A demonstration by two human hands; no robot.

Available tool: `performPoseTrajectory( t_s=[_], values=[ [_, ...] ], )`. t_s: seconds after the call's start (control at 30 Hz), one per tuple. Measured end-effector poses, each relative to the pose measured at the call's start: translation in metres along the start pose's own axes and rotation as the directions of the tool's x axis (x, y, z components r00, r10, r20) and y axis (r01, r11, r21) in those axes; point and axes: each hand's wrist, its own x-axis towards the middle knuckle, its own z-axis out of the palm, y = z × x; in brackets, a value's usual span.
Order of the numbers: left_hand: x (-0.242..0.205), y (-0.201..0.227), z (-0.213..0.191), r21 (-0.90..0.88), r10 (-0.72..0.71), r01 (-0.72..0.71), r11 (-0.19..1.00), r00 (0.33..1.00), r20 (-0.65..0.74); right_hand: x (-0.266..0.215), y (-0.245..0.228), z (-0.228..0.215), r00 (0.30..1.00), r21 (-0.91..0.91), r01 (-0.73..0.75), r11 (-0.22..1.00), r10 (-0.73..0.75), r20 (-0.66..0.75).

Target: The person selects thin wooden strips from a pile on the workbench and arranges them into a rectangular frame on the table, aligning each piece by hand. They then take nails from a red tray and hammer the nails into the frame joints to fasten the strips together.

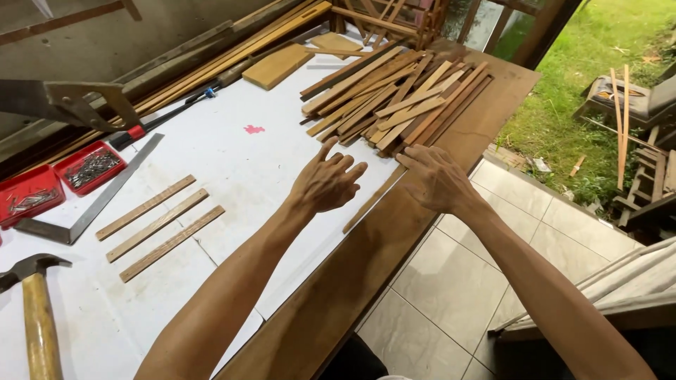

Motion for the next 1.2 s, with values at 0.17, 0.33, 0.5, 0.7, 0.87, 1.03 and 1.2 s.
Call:
performPoseTrajectory(
  t_s=[0.17, 0.33, 0.5, 0.7, 0.87, 1.03, 1.2],
  values=[
    [0.028, 0.017, 0.0, -0.049, -0.023, 0.03, 0.998, 0.991, 0.134, -0.004, 0.024, 0.01, 1.0, 0.026, -0.004, 1.0, 0.004, -0.01],
    [0.06, 0.013, 0.017, -0.043, 0.054, -0.057, 0.997, 0.996, -0.074, 0.01, 0.042, 0.0, 0.999, 0.043, -0.05, 0.998, 0.049, 0.021],
    [0.1, -0.003, 0.034, -0.081, -0.008, 0.011, 0.997, 0.999, 0.043, 0.035, 0.076, -0.001, 1.0, 0.03, -0.023, 0.999, 0.023, 0.002],
    [0.132, -0.037, 0.051, -0.075, -0.038, 0.045, 0.996, 0.996, 0.086, 0.071, 0.123, 0.016, 1.0, 0.002, -0.023, 1.0, 0.023, 0.012],
    [0.157, -0.066, 0.079, -0.077, -0.073, 0.088, 0.993, 0.981, 0.181, 0.1, 0.154, 0.031, 1.0, 0.01, -0.019, 1.0, 0.019, 0.004],
    [0.174, -0.084, 0.118, -0.192, -0.104, 0.126, 0.973, 0.987, 0.121, 0.122, 0.184, 0.051, 0.999, 0.079, -0.051, 0.996, 0.051, -0.004],
    [0.201, -0.084, 0.102, -0.265, -0.153, 0.211, 0.941, 0.963, 0.222, 0.145, 0.2, 0.07, 0.986, 0.129, -0.157, 0.979, 0.15, 0.069]
  ],
)
